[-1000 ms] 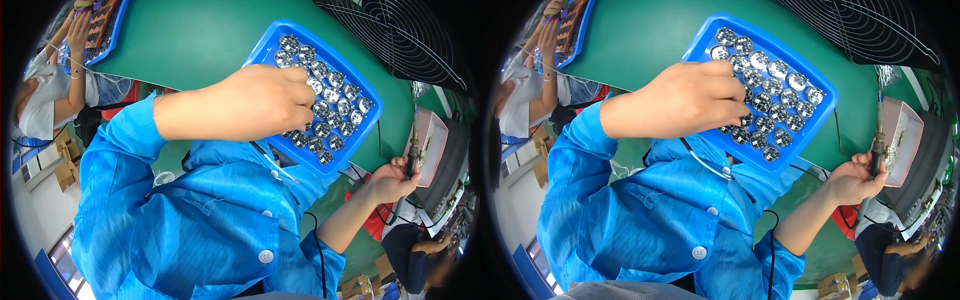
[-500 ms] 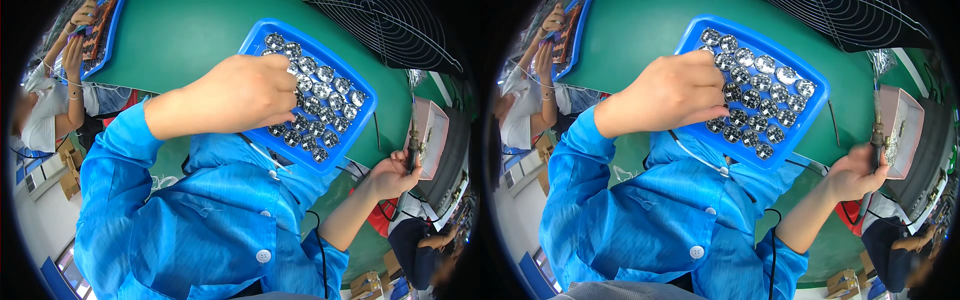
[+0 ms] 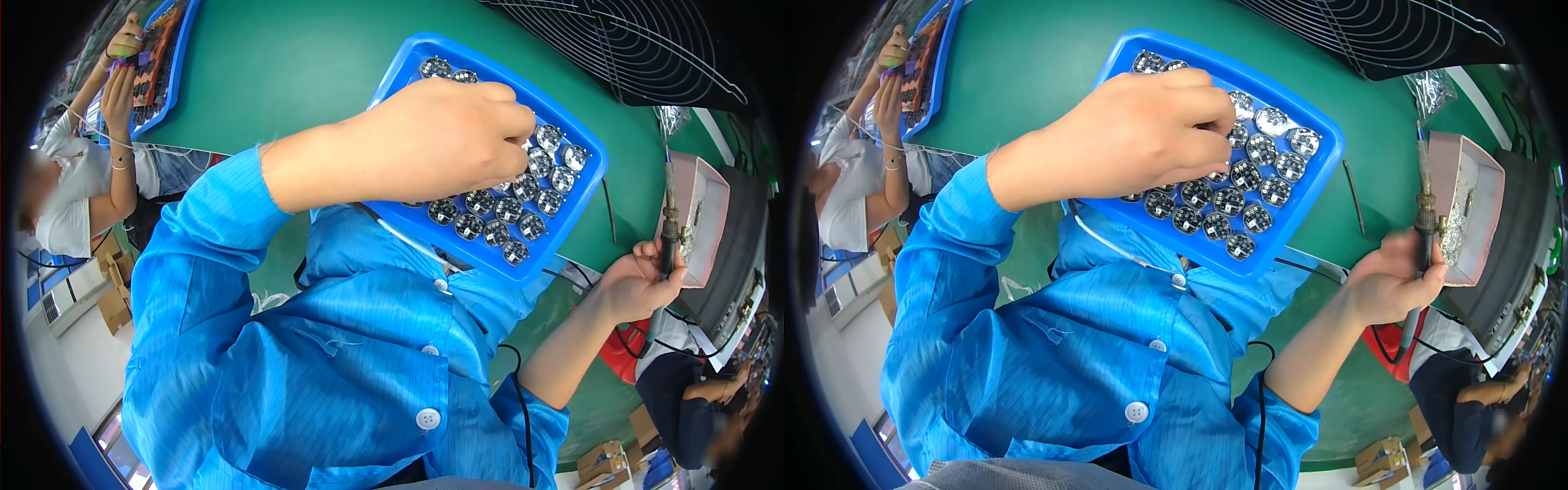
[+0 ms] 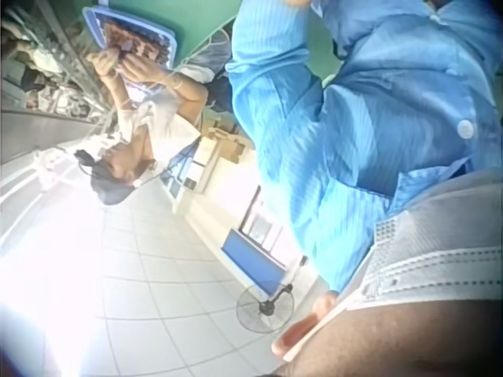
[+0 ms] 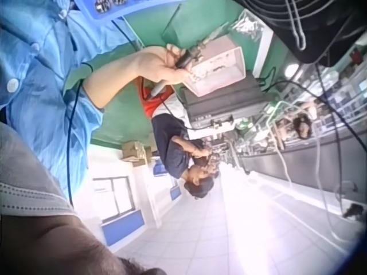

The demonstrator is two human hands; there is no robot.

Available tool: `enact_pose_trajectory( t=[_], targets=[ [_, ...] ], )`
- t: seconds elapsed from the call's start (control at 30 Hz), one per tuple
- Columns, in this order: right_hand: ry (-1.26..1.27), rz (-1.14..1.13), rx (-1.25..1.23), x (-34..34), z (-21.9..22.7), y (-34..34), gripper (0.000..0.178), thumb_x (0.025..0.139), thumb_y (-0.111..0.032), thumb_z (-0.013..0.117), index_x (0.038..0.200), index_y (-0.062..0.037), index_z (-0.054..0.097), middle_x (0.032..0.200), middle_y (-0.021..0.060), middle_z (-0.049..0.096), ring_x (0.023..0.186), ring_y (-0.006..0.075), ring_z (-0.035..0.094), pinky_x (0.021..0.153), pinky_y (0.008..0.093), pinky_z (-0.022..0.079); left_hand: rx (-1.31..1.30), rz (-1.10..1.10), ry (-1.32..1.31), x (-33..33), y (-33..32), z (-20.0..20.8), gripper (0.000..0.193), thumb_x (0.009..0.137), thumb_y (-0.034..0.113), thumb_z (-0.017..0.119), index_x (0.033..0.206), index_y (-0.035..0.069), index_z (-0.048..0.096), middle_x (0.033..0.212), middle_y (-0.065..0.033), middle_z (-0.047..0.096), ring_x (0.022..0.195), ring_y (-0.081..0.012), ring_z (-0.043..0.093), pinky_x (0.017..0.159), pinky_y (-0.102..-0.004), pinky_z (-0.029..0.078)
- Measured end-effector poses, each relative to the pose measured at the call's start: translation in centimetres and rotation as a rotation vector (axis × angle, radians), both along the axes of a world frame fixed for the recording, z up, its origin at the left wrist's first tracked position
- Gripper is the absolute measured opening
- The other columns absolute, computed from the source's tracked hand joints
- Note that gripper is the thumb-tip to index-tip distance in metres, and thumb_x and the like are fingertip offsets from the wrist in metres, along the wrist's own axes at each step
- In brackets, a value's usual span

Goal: Soldering electronic components onto individual circular circuit boards organized in a tray.

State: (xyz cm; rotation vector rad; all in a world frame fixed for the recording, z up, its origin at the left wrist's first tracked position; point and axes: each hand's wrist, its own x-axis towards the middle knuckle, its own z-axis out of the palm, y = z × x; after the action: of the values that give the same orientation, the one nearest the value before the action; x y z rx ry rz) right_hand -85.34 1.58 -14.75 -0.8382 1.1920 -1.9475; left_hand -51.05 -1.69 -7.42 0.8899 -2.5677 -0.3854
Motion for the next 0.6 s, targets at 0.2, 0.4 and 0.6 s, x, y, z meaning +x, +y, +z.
enact_pose_trajectory(
  t=[0.2,0.4,0.6],
  targets=[
    [0.022,-0.046,0.013,0.4,0.0,0.0,0.048,0.105,-0.038,0.043,0.110,0.0034,0.067,0.089,0.0192,0.070,0.072,0.0208,0.059,0.066,0.0322,0.046,-0.097,0.088,0.075,1.1,-0.8,0.7,0.013,0.085,0.018,0.079,0.092,0.008,0.074,0.097,-0.0065,0.067,0.091,-0.0270,0.066,0.076,-0.0381,0.056],
    [0.007,-0.035,0.001,0.5,0.1,-0.1,0.048,0.105,-0.037,0.042,0.110,0.0043,0.067,0.089,0.0183,0.070,0.071,0.0207,0.059,0.065,0.0320,0.045,-0.080,0.255,0.176,4.5,-3.2,2.8,0.012,0.091,0.015,0.071,0.093,0.003,0.071,0.086,-0.0137,0.066,0.083,-0.0347,0.066,0.074,-0.0443,0.054],
    [0.032,-0.038,-0.006,0.6,0.2,-0.2,0.049,0.106,-0.037,0.043,0.110,0.0049,0.067,0.088,0.0179,0.070,0.070,0.0206,0.059,0.064,0.0318,0.045,-0.154,0.186,0.072,3.7,-4.0,2.3,0.013,0.092,0.017,0.070,0.099,0.007,0.073,0.090,-0.0081,0.067,0.087,-0.0282,0.066,0.077,-0.0388,0.054]
  ],
)
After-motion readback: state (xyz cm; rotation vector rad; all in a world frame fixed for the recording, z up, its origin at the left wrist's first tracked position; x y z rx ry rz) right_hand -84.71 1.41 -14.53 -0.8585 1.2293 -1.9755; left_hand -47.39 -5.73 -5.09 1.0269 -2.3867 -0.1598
